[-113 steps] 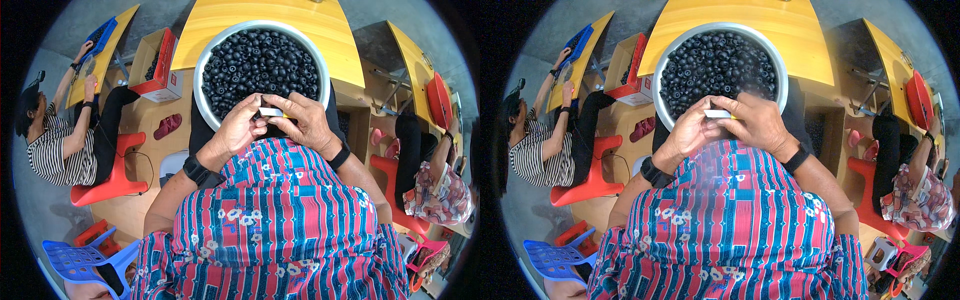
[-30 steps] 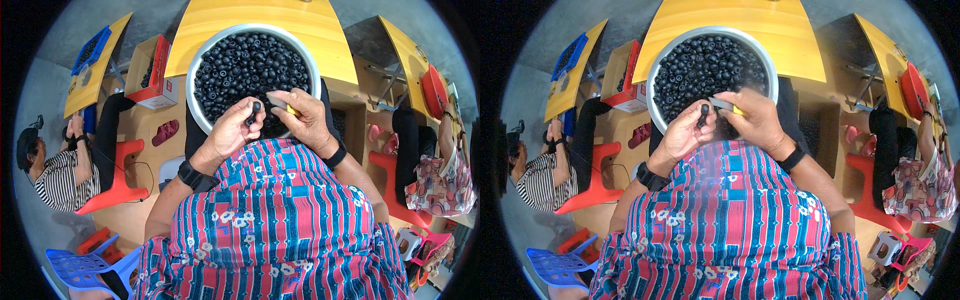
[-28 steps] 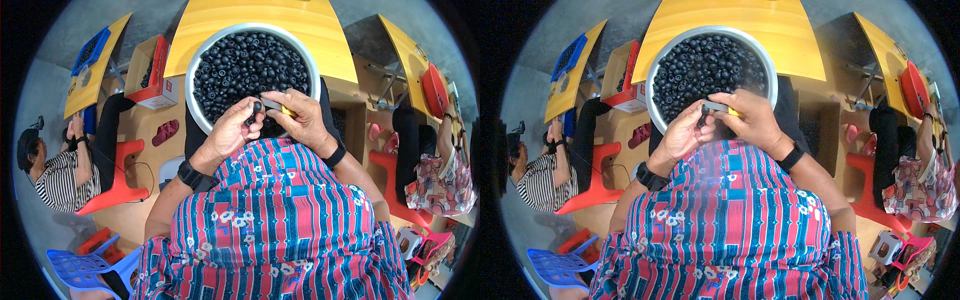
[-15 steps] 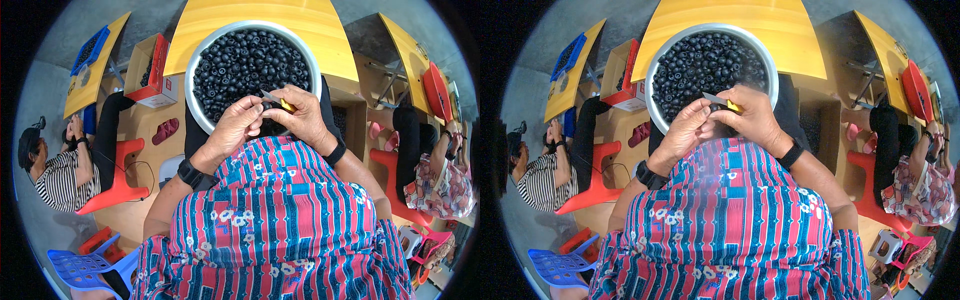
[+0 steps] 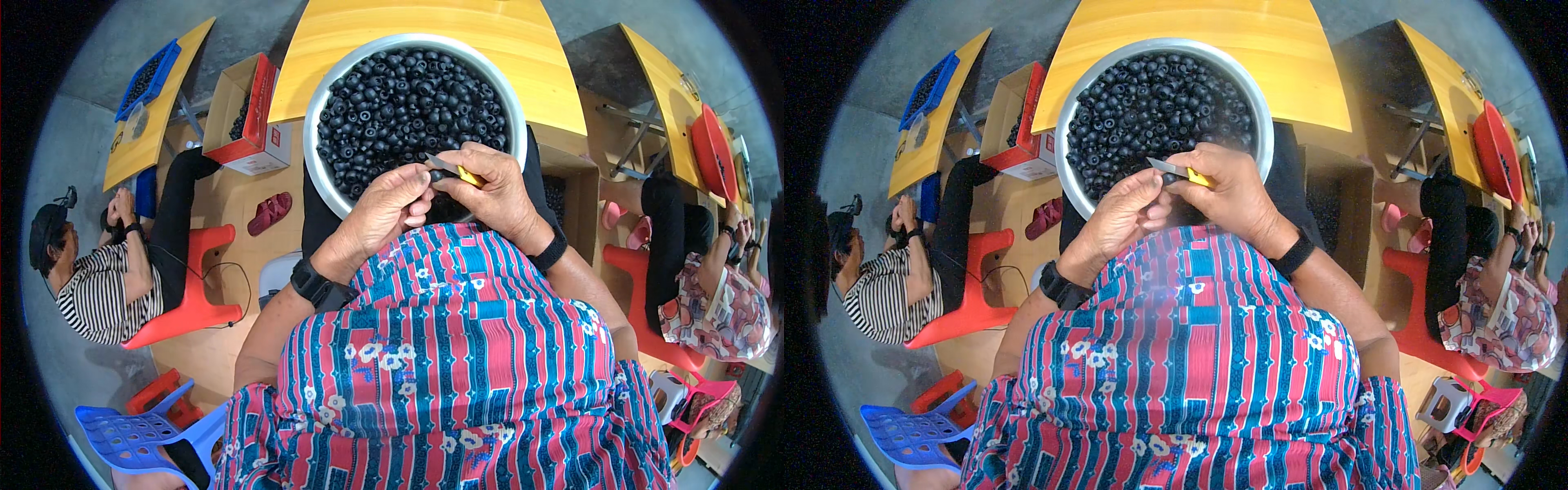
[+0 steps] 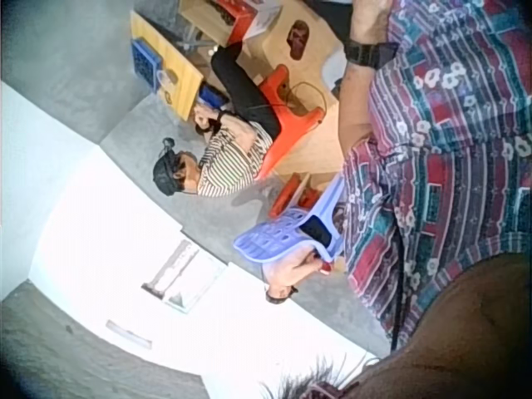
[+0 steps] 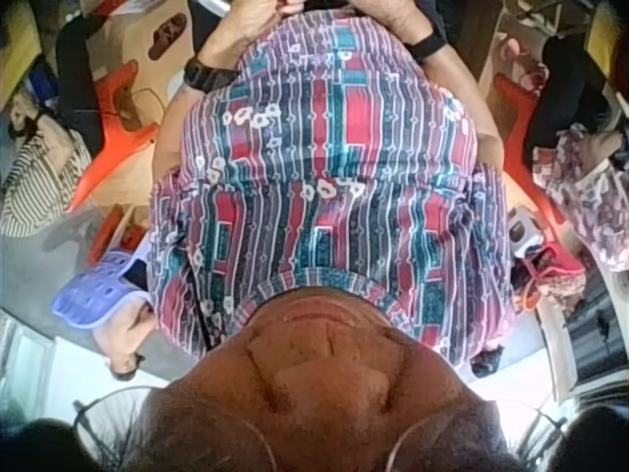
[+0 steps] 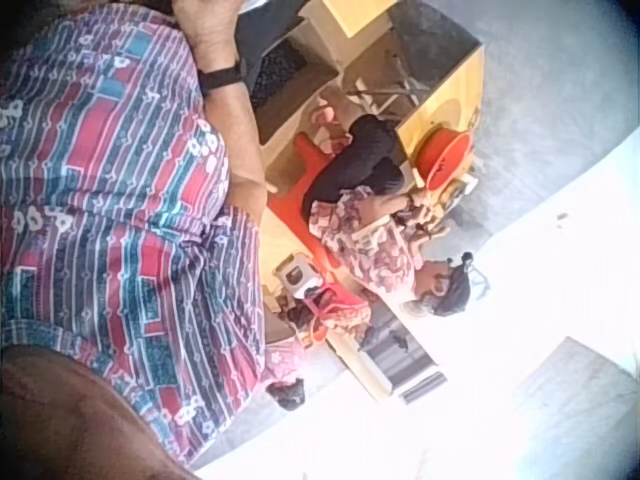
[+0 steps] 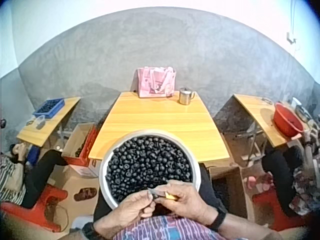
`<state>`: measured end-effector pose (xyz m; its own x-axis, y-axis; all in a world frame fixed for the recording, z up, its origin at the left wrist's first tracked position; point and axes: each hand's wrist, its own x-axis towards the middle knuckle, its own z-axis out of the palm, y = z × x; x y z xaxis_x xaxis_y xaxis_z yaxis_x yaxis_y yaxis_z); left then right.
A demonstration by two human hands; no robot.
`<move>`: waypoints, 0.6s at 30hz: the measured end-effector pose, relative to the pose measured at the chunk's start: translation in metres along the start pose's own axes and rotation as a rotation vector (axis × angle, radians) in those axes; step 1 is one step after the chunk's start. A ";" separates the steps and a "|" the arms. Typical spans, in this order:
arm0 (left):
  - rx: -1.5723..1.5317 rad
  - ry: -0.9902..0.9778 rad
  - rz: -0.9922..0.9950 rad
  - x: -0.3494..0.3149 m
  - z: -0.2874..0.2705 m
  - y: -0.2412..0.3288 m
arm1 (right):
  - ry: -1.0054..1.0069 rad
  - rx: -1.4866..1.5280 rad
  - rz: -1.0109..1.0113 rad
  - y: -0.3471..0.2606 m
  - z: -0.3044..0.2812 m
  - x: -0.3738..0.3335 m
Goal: Manually cleaning or processing small black objects with a blade.
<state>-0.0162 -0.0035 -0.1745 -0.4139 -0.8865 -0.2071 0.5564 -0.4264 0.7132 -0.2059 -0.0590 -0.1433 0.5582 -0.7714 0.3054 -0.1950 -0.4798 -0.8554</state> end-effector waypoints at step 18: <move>-0.120 -0.011 0.029 0.000 0.000 -0.001 | 0.039 -0.076 -0.025 -0.002 -0.004 -0.001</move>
<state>-0.0166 -0.0030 -0.1751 -0.4034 -0.8972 -0.1797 0.6506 -0.4193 0.6332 -0.2093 -0.0585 -0.1401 0.5322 -0.7736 0.3439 -0.2424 -0.5285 -0.8136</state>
